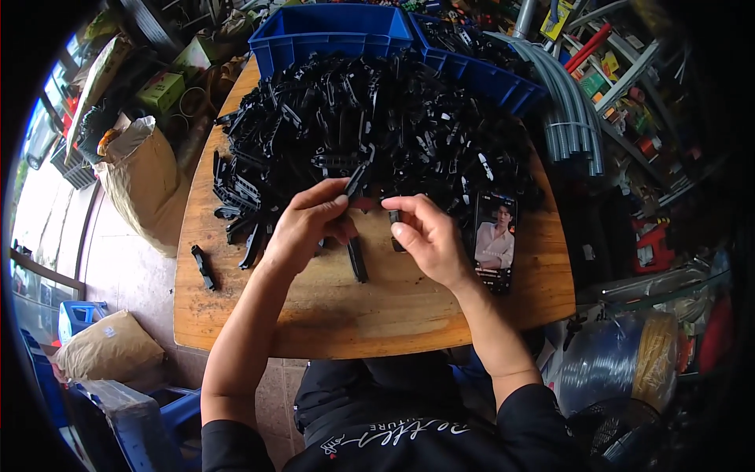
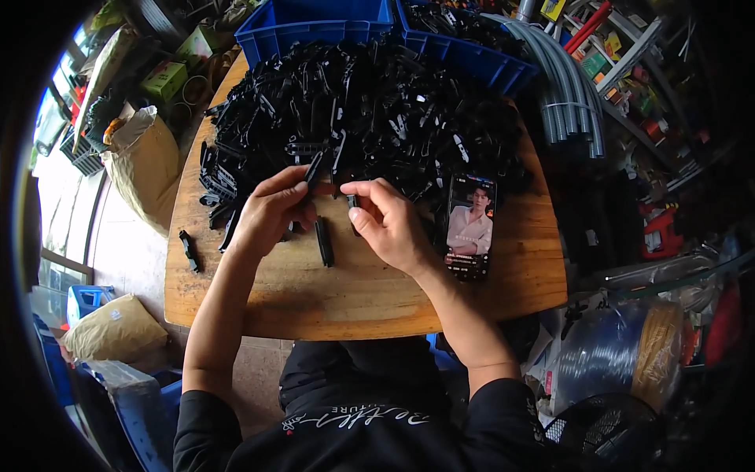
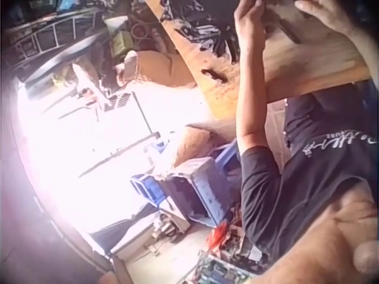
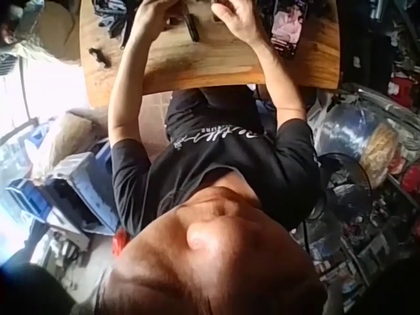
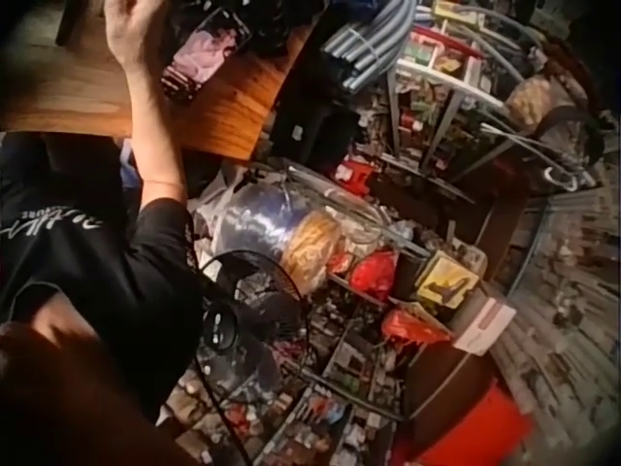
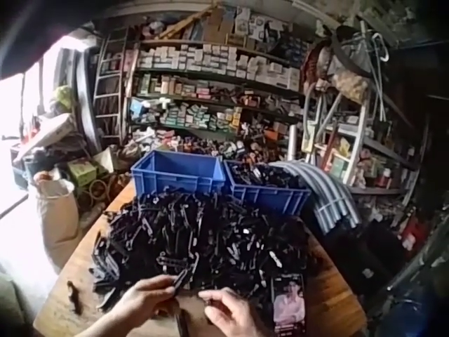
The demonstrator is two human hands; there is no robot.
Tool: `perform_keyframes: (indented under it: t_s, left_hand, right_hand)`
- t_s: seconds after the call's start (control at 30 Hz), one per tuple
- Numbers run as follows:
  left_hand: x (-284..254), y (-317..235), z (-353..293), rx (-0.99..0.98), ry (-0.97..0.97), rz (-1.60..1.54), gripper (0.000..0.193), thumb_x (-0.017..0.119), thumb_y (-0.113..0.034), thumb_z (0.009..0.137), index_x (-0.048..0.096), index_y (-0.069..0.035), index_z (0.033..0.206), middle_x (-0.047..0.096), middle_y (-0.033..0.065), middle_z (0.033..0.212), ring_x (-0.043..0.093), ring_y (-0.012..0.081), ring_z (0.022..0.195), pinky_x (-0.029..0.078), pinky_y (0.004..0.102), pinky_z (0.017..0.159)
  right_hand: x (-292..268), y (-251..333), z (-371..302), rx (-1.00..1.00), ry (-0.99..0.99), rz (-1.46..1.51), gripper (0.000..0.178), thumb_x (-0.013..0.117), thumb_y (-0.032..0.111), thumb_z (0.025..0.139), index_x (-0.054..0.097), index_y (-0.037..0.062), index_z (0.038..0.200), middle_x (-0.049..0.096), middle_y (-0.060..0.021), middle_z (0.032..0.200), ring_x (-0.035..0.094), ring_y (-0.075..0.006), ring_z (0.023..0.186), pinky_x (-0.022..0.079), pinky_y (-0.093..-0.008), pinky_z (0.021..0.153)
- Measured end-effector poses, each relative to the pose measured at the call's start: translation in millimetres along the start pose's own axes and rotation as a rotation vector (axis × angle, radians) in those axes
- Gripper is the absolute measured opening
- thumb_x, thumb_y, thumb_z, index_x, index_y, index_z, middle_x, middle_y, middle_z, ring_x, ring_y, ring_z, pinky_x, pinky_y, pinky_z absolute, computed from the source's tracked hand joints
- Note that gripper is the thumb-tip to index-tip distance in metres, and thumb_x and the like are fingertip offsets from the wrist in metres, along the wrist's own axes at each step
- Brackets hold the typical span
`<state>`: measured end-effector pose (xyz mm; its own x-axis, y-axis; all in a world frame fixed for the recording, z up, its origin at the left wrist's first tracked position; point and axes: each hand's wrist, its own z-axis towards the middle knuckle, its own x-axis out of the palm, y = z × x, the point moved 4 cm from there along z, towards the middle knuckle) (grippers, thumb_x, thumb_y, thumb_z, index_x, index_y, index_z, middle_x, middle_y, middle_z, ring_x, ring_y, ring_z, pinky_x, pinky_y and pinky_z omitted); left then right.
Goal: Assembling and inspecting small black plastic industrial components at a workbench.
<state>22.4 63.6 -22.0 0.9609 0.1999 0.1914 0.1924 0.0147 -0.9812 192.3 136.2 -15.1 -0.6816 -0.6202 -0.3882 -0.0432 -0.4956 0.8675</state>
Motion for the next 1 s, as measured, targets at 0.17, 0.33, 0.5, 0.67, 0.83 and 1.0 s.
perform_keyframes:
  t_s: [0.17,0.33,0.5,0.67,0.83,1.0]
  left_hand:
    - [22,15,-3,-0.179,0.097,-0.226,0.034,0.047,-0.009,0.084,0.051,0.002,0.116,0.061,0.0103,0.094,0.053,0.0135,0.07,0.044,0.0256,0.067]
    - [29,16,-7,-0.204,0.157,-0.151,0.035,0.046,-0.005,0.078,0.054,0.001,0.111,0.058,0.0063,0.081,0.051,0.0119,0.068,0.041,0.0239,0.064]
    - [24,18,-7,-0.261,0.118,0.101,0.035,0.047,-0.007,0.076,0.055,-0.002,0.109,0.051,0.0007,0.074,0.045,0.0081,0.064,0.037,0.0217,0.06]
    - [29,5,-9,-0.168,0.133,0.24,0.038,0.053,-0.012,0.073,0.053,-0.002,0.109,0.049,-0.0012,0.076,0.043,0.0074,0.069,0.036,0.0221,0.063]
    - [28,5,-10,0.105,0.14,0.366,0.043,0.067,-0.022,0.079,0.052,0.005,0.109,0.061,0.015,0.088,0.058,0.0189,0.081,0.045,0.0308,0.07]
    - [32,0,-12,0.324,0.108,0.685,0.041,0.065,-0.03,0.084,0.052,0.005,0.101,0.058,0.0221,0.076,0.06,0.0325,0.073,0.045,0.0376,0.061]
  right_hand:
    - [1,5,-3,-0.013,-0.064,0.481,0.02,0.059,0.01,0.089,0.052,0.0029,0.106,0.053,0.0005,0.088,0.05,-0.0042,0.075,0.043,-0.0175,0.069]
    - [-4,5,-3,-0.05,-0.052,0.349,0.016,0.058,0.005,0.089,0.054,0.0004,0.104,0.055,-0.0014,0.092,0.053,-0.0066,0.082,0.045,-0.0197,0.074]
    - [-11,11,-1,-0.227,-0.107,-0.01,0.015,0.061,0.003,0.086,0.058,-0.0009,0.1,0.058,-0.0055,0.092,0.057,-0.01,0.078,0.047,-0.0217,0.07]
    - [-11,13,1,-0.27,-0.125,-0.045,0.013,0.064,0.002,0.083,0.06,-0.0005,0.094,0.059,-0.008,0.092,0.059,-0.0123,0.078,0.049,-0.0231,0.067]
    - [-6,22,2,-0.38,-0.125,-0.147,0.013,0.068,0.001,0.078,0.061,-0.0011,0.089,0.061,-0.0093,0.086,0.06,-0.0165,0.076,0.049,-0.0244,0.066]
    - [-9,19,-4,-0.323,-0.115,-0.096,0.013,0.067,0.0,0.079,0.061,-0.0014,0.091,0.06,-0.0092,0.092,0.058,-0.0142,0.081,0.049,-0.0228,0.069]
